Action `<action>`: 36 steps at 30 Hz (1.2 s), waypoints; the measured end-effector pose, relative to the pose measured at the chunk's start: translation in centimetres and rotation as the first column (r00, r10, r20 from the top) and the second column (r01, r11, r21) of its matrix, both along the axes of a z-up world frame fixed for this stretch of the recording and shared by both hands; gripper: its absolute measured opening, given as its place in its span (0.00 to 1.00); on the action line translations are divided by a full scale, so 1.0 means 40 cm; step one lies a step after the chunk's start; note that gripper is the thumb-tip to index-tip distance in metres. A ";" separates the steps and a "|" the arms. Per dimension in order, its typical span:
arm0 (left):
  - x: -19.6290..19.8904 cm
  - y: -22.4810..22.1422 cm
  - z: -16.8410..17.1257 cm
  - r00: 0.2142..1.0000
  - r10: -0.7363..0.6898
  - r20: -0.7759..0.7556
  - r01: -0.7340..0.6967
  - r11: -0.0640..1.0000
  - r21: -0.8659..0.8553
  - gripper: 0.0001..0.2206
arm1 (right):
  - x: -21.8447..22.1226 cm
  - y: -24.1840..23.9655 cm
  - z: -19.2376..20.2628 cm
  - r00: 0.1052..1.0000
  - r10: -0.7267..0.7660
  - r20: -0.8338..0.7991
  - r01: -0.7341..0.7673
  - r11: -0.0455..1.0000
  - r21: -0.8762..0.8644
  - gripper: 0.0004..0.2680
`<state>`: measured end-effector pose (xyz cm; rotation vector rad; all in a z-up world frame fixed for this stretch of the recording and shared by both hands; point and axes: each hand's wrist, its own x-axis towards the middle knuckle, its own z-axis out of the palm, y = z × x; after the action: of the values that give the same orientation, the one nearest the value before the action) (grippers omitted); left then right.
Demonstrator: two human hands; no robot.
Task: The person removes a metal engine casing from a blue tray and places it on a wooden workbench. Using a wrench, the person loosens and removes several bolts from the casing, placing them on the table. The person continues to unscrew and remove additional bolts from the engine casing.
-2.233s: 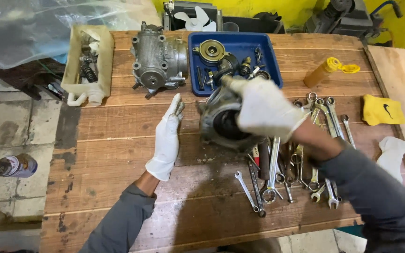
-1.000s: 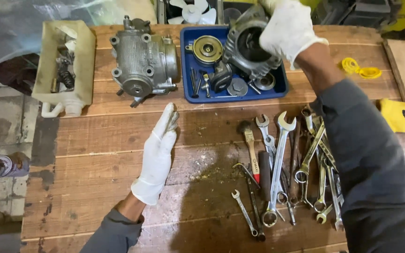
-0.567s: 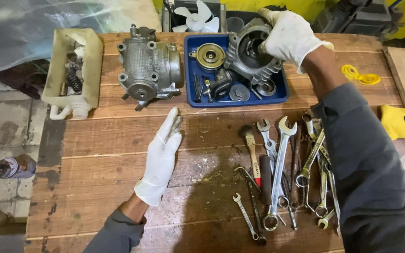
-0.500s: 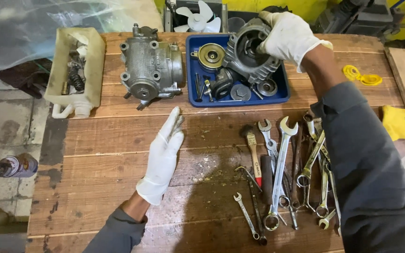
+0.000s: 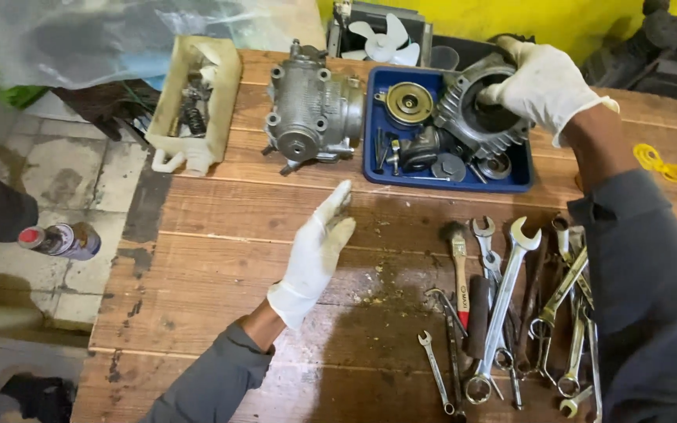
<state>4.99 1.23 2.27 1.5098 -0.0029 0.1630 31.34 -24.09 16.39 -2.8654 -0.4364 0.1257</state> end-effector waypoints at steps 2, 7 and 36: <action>-0.001 -0.001 -0.004 0.999 -0.007 0.044 0.009 0.999 -0.048 0.24 | -0.015 0.010 0.012 0.996 -0.064 -0.068 0.066 0.997 0.037 0.35; -0.014 -0.005 -0.002 0.993 0.079 0.082 -0.083 0.996 0.038 0.21 | -0.029 0.009 0.027 0.995 -0.076 -0.062 0.080 0.995 0.057 0.34; 0.235 0.169 0.060 0.885 0.187 0.426 -0.449 0.586 0.674 0.15 | -0.959 -0.220 0.128 0.955 -0.270 -0.126 0.297 0.853 0.430 0.33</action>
<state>14.37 7.97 4.66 2.3232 -0.0561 0.7898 -7.02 -32.88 21.51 -2.4262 -0.0138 0.0505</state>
